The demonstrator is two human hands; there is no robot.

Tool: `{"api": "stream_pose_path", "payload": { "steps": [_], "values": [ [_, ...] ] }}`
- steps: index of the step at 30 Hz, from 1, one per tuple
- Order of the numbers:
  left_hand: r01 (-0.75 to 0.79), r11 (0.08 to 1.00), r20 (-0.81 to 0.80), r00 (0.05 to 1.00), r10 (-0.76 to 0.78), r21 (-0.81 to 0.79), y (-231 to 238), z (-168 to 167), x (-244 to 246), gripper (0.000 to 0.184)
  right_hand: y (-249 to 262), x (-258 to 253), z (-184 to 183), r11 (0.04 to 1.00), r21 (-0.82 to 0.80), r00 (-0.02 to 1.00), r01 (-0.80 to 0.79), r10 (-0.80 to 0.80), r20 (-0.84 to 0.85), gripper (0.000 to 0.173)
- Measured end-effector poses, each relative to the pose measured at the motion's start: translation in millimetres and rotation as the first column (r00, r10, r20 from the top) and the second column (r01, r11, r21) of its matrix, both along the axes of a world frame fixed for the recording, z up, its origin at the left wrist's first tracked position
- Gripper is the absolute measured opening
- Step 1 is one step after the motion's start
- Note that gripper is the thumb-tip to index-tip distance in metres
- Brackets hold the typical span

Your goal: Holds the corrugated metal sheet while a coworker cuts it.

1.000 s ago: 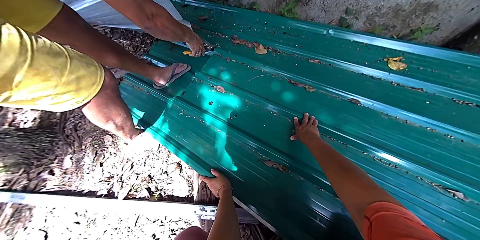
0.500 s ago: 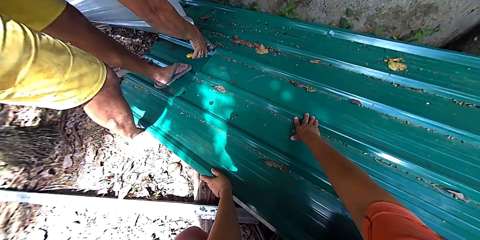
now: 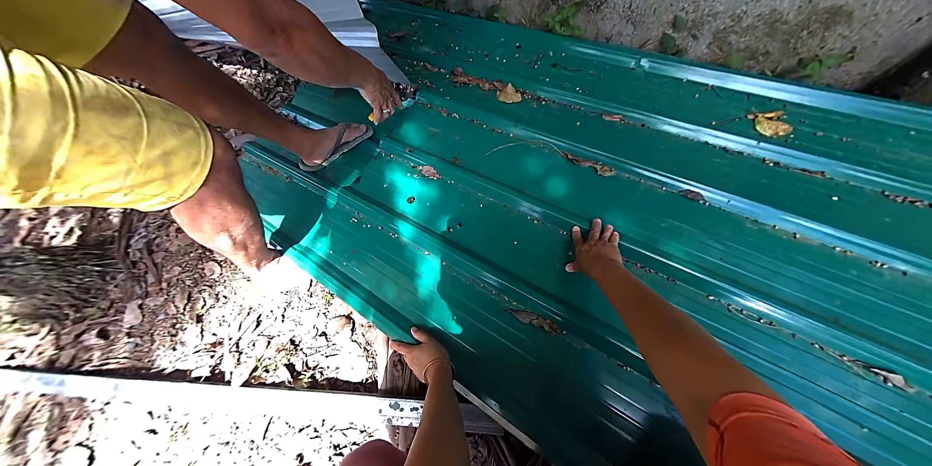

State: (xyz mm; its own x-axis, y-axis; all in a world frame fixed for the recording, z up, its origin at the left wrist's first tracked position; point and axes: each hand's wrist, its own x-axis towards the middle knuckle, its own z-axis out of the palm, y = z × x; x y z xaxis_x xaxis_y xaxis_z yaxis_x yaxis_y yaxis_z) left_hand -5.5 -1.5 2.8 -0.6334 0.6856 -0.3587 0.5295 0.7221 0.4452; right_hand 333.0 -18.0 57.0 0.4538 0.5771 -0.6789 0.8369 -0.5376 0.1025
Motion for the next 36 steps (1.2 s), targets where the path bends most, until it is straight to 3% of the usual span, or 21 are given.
{"api": "stream_pose_path", "payload": {
  "steps": [10,16,20,25,30,36],
  "values": [
    [0.006,1.0,0.007,1.0,-0.005,-0.016,0,3,-1,0.068,-1,3,10,1.0,-0.008,1.0,-0.007,0.007,-0.012,0.1],
    [-0.001,1.0,0.012,1.0,0.002,-0.018,1,9,0,0.07,-3,0,20,1.0,0.026,0.999,0.01,-0.008,-0.047,0.092],
    [0.004,0.999,0.002,1.0,-0.003,-0.042,-1,7,3,0.071,-10,5,7,0.999,0.031,0.998,0.028,-0.027,-0.051,0.093],
    [-0.026,0.998,0.005,1.0,0.027,-0.056,3,23,6,0.073,-5,3,0,1.0,0.02,0.999,0.017,-0.016,-0.044,0.092],
    [-0.157,0.988,0.119,0.981,0.156,0.0,8,38,7,0.074,-3,2,9,1.0,0.001,0.999,0.009,-0.009,-0.041,0.094],
    [-0.149,0.989,0.125,0.981,0.149,-0.01,7,22,4,0.076,0,1,12,1.0,-0.029,0.999,-0.004,0.003,-0.037,0.096]
  ]
}}
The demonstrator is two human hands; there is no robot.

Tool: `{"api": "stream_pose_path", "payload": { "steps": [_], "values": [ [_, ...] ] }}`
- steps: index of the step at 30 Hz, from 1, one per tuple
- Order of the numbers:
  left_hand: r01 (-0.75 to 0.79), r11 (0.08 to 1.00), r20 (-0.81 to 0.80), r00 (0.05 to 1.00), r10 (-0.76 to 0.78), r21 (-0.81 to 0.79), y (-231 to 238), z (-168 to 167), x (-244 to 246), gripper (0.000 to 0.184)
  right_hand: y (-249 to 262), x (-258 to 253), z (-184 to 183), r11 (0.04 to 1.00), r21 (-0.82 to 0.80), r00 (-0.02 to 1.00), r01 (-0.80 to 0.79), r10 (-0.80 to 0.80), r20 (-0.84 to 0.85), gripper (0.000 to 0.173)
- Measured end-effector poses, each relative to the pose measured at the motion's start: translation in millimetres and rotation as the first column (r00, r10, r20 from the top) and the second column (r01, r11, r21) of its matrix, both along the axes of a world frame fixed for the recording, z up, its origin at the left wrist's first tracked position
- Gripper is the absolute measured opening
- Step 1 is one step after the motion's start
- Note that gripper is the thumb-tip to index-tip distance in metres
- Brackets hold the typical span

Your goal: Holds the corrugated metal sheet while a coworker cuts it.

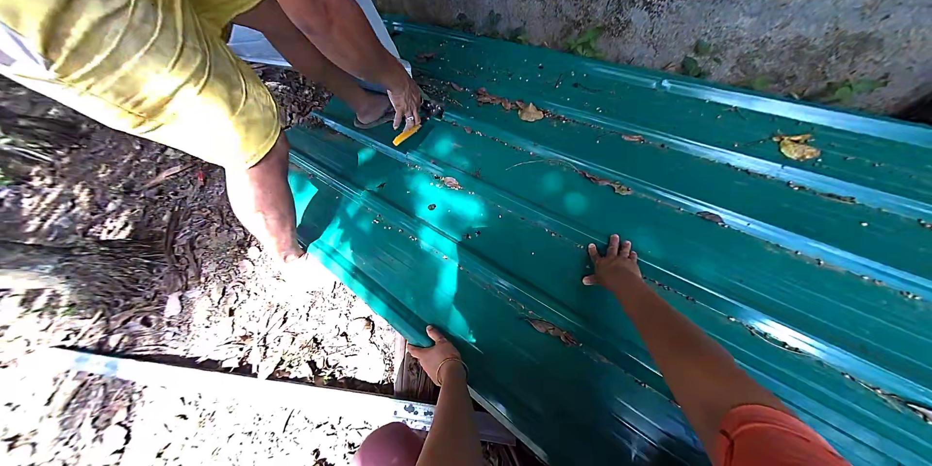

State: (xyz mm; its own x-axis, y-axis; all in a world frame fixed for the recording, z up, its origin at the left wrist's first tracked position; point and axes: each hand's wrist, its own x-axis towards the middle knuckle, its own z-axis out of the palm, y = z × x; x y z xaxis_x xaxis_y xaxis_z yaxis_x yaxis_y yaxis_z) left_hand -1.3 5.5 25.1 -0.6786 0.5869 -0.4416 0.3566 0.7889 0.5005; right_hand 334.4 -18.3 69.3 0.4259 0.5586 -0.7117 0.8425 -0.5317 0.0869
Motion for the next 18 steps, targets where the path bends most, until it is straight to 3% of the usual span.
{"api": "stream_pose_path", "payload": {
  "steps": [7,18],
  "values": [
    [0.022,0.997,-0.02,1.0,-0.023,-0.072,4,-16,1,0.075,2,2,-4,0.999,-0.04,1.0,-0.02,0.021,0.02,0.097],
    [0.05,0.99,0.037,0.998,-0.045,-0.13,7,3,-6,0.076,4,-1,-9,0.999,-0.019,0.998,-0.046,0.046,0.042,0.099]
  ]
}}
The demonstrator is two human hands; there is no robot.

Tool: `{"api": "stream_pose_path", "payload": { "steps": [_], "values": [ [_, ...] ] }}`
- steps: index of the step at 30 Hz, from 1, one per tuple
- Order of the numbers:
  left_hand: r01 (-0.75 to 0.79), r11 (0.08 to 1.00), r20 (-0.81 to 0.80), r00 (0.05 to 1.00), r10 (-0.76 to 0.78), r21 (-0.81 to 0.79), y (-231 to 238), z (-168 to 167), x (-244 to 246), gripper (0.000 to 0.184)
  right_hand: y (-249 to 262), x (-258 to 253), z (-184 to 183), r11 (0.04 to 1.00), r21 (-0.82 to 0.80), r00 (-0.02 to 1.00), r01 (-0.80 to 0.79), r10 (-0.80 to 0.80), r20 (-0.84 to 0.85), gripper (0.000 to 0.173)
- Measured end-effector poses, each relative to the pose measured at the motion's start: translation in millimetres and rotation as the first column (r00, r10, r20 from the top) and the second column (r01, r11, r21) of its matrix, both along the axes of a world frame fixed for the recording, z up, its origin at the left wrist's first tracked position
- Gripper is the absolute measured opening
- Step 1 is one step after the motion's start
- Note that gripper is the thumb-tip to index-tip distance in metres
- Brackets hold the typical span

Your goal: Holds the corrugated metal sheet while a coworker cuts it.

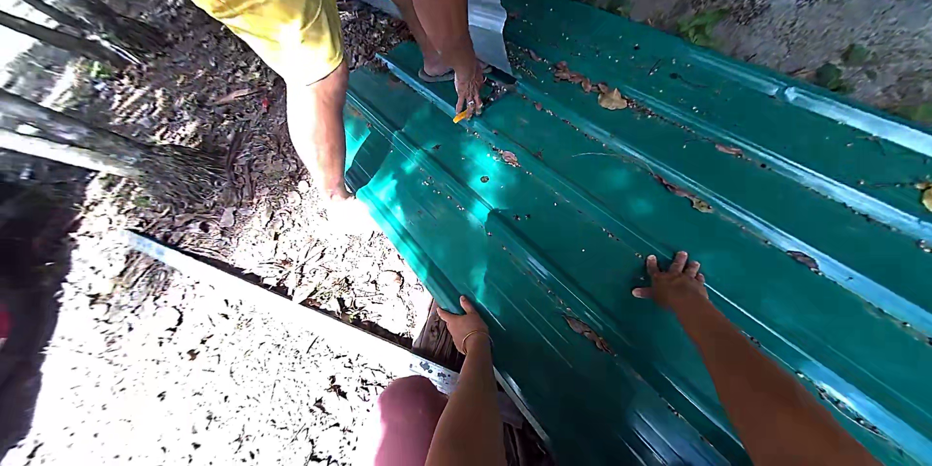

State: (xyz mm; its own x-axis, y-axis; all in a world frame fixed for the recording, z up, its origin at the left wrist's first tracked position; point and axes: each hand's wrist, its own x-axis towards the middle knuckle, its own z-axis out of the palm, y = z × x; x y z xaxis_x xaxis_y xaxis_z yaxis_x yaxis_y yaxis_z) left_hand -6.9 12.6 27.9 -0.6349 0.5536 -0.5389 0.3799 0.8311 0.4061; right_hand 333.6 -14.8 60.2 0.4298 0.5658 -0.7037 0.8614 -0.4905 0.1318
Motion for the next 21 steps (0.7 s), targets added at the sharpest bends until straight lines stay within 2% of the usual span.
{"api": "stream_pose_path", "payload": {
  "steps": [6,12,21],
  "values": [
    [0.037,0.999,0.005,0.999,-0.037,0.03,-1,12,-2,0.076,-2,-1,6,1.0,0.019,1.0,-0.02,0.02,-0.005,0.097],
    [0.027,0.987,0.074,0.996,-0.039,0.158,-8,41,-4,0.076,-8,6,10,0.998,0.061,0.999,-0.034,0.035,-0.03,0.096],
    [0.032,0.979,0.094,0.994,-0.052,0.2,-12,35,-3,0.074,-24,13,11,0.986,0.166,0.998,-0.023,0.033,-0.057,0.092]
  ]
}}
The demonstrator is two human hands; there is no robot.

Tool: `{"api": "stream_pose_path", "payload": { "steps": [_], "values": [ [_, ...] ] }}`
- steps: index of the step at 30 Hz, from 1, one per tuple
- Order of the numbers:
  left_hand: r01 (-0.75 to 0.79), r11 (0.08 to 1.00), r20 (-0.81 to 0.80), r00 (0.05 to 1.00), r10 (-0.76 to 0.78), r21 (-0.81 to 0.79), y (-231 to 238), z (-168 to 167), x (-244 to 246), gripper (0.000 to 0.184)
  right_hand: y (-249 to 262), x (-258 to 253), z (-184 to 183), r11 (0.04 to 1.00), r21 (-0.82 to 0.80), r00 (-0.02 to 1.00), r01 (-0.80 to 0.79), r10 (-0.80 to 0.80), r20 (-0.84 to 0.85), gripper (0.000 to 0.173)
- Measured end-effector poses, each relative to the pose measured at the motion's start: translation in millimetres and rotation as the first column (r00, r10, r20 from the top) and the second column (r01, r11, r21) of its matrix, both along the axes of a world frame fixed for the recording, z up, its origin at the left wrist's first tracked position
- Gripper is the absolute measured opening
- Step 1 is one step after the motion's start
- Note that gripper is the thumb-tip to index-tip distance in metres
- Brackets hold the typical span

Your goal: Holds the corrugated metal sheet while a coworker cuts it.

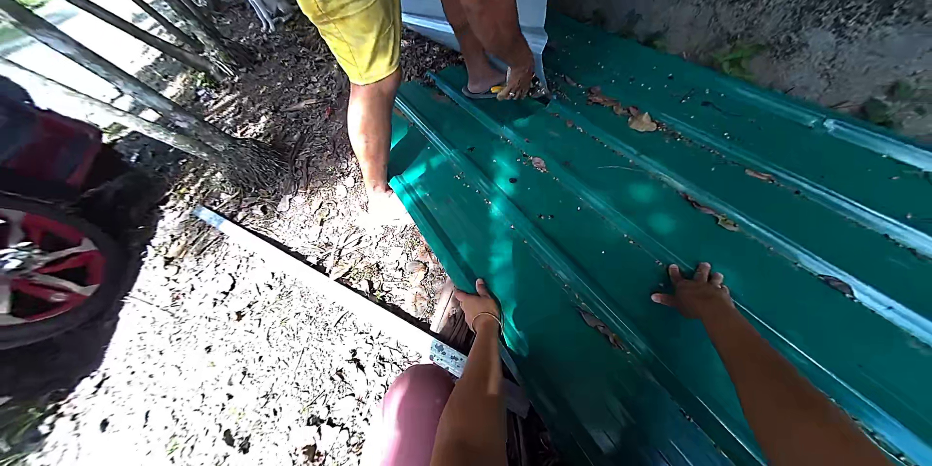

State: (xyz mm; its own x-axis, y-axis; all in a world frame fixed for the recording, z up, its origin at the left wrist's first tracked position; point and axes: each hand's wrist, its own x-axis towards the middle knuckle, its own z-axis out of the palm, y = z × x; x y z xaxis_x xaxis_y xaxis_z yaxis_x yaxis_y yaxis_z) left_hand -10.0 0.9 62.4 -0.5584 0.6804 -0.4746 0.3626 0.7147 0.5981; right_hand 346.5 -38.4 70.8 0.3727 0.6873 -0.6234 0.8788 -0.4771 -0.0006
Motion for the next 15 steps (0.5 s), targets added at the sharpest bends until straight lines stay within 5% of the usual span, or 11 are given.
{"api": "stream_pose_path", "payload": {
  "steps": [15],
  "values": [
    [-0.006,1.0,-0.049,0.999,0.007,0.01,4,-19,2,0.075,-14,8,-1,0.985,0.133,0.984,0.106,-0.084,-0.155,0.11]
  ]
}}
